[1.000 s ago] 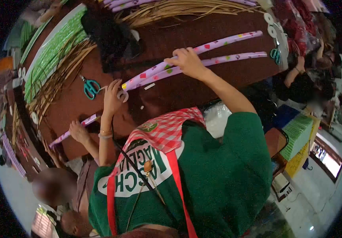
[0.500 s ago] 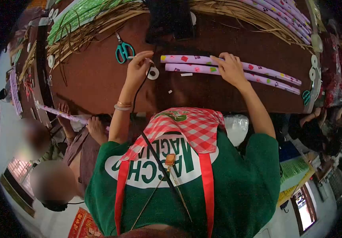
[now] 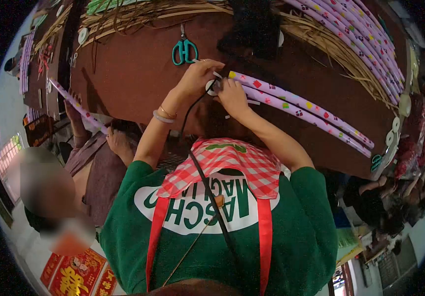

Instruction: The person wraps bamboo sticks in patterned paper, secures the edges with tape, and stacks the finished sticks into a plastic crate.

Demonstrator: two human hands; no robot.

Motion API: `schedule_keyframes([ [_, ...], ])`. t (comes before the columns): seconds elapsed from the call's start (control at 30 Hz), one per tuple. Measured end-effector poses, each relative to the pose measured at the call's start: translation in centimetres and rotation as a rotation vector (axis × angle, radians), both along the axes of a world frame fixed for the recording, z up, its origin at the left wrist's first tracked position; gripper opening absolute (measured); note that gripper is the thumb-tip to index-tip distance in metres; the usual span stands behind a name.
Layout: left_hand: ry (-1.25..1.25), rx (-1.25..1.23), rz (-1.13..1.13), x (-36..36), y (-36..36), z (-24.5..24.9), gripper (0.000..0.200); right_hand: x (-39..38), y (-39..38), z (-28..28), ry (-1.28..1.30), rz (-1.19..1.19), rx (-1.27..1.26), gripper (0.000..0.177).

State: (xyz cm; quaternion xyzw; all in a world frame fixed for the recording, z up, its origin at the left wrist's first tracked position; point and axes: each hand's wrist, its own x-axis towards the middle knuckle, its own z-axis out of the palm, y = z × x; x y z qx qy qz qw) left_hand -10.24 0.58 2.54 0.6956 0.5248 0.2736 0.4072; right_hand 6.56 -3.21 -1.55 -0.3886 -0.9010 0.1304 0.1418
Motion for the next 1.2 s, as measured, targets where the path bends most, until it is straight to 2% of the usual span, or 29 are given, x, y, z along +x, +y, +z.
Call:
schedule_keyframes([
  [0.13, -0.004, 0.076, -0.01, -0.1, 0.1, 0.2, 0.027, 1.3, 0.7, 0.4, 0.081, 0.204, -0.024, 0.018],
  [0.17, -0.032, 0.106, -0.003, -0.3, 0.0, 0.2, 0.026, 1.7, 0.7, 2.4, 0.051, 0.208, -0.138, 0.016],
  [0.2, -0.083, 0.126, -0.004, -0.5, -0.1, 0.9, 0.024, 2.1, 0.6, 4.2, 0.046, 0.22, -0.132, 0.016],
  [0.23, -0.086, 0.132, 0.008, -0.5, -0.1, 2.1, 0.024, 2.8, 0.6, 5.9, 0.128, 0.222, -0.189, 0.015],
  [0.3, -0.288, -0.215, 0.023, -0.5, -0.2, 4.3, 0.025, 4.5, 0.7, 8.8, 0.199, 0.235, -0.245, 0.015],
  [0.33, -0.295, -0.211, 0.032, -0.4, -0.3, 4.2, 0.025, 5.5, 0.9, 10.1, 0.158, 0.253, -0.273, 0.017],
  [0.4, -0.596, -0.298, -0.035, 0.4, -0.1, 3.8, 0.026, 7.4, 1.4, 11.8, 0.105, 0.272, -0.299, 0.02],
  [0.47, -0.608, -0.234, -0.074, 1.3, -0.1, 3.1, 0.027, 8.8, 1.9, 12.8, -0.054, 0.397, -0.318, 0.022],
  [0.57, -0.649, -0.271, -0.172, 2.5, -0.5, 2.7, 0.024, 9.8, 2.1, 15.0, -0.013, 0.462, -0.358, 0.02],
  [0.63, -0.665, -0.272, -0.191, 2.8, -1.4, 2.9, 0.024, 10.1, 2.7, 16.9, 0.005, 0.444, -0.522, 0.021],
  [0.67, -0.781, -0.324, -0.149, 3.0, -2.0, 3.3, 0.025, 10.2, 3.3, 17.8, 0.035, 0.446, -0.585, 0.021],
  [0.7, -0.782, -0.309, -0.13, 2.7, -2.4, 4.0, 0.025, 10.0, 4.1, 19.1, 0.096, 0.425, -0.738, 0.024],
  [0.77, -1.016, -0.258, -0.074, 1.7, -2.7, 5.2, 0.027, 9.4, 6.0, 21.0, 0.154, 0.465, -0.804, 0.025],
  [0.87, -1.335, -0.148, 0.03, -1.3, -3.9, 5.6, 0.033, 6.0, 8.8, 22.7, 0.302, 0.6, -0.939, 0.017],
  [0.97, -1.687, 0.085, -0.081, -5.2, -4.7, 5.2, 0.047, 1.2, 10.8, 22.4, 0.481, 0.72, -1.175, 0.025],
  [1.07, -1.867, 0.271, -0.333, -8.4, -5.3, 5.9, 0.059, -3.4, 11.2, 21.5, 0.705, 0.808, -1.359, 0.026],
  [1.13, -1.867, 0.302, -0.277, -10.3, -6.3, 5.8, 0.062, -5.7, 10.9, 21.8, 0.763, 0.862, -1.412, 0.024],
  [1.2, -1.952, 0.408, -0.41, -11.4, -6.6, 6.4, 0.063, -7.1, 11.1, 21.6, 0.804, 0.921, -1.413, 0.023],
])
